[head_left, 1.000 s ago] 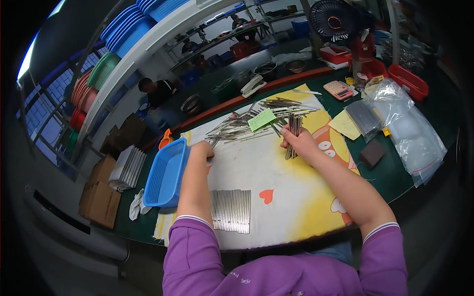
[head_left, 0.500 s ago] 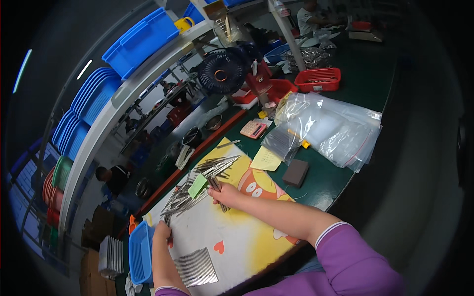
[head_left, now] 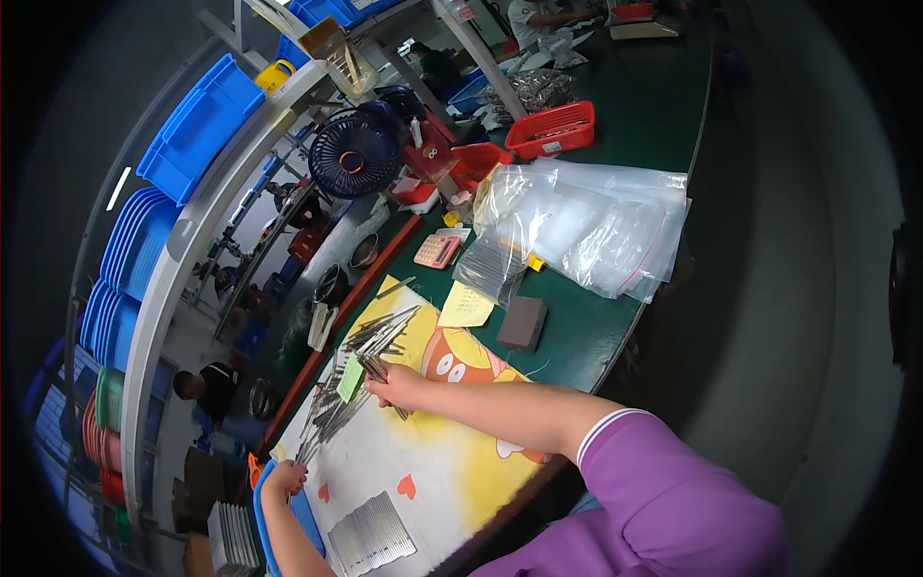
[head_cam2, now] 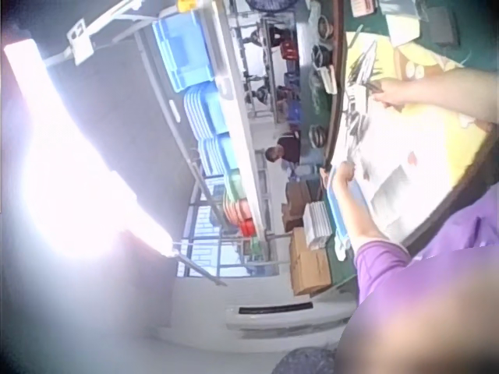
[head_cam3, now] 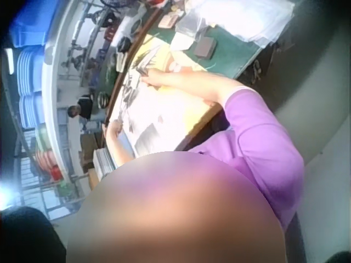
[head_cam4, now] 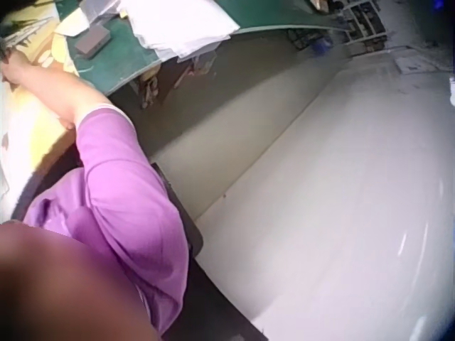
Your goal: Arranging and aligning thin metal pins on a workbench in a factory setting.
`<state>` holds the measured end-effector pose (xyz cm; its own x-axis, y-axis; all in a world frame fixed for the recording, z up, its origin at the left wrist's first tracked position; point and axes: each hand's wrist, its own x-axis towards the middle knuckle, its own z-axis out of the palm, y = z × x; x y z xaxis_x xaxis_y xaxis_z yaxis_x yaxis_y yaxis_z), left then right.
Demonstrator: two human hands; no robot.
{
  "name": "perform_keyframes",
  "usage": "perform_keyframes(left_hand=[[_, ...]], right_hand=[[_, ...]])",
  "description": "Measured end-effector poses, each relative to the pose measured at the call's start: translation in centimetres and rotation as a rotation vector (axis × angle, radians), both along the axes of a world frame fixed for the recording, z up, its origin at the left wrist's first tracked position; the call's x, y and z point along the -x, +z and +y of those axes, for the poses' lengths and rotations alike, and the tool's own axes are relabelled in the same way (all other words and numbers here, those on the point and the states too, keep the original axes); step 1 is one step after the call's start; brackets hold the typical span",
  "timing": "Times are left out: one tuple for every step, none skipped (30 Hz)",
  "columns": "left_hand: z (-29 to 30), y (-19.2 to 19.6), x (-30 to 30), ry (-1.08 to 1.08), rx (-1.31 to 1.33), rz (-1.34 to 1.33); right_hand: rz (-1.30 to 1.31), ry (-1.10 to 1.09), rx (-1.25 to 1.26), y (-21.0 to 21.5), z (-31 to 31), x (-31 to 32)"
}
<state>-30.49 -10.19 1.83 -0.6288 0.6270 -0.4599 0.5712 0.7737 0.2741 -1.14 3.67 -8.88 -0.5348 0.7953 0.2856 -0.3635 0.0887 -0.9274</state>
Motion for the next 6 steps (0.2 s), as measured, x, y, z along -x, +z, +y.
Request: perform_keyframes(left_hand=[[-0.4,0.9,-1.7,0.015,-0.031,0.0],[-1.0,1.5,-1.8,0.018,-0.02,-0.002],[-1.6,2.1,-1.9,0.05,-0.123,-0.063],[-2.1,2.6,-2.0,0.082,-0.226,-0.125],[-2.6,2.9,-2.3,0.097,-0.354,-0.251],[-2.8,2.7,-1.9,0.054,-0.49,-0.276]], right_hand=[[-0.014,0.005,0.018,0.3,-0.1,-0.3],[-0.028,0.01,0.035,0.5,-0.4,-0.5],[-0.023,0.024,0.06,0.7,-0.6,-0.6],[-0.025,0.029,0.063,0.7,-0.7,-0.6],[-0.009,0.021,0.048,0.6,-0.8,-0.6],[0.008,0.016,0.032,0.6,-1.1,-0.3]])
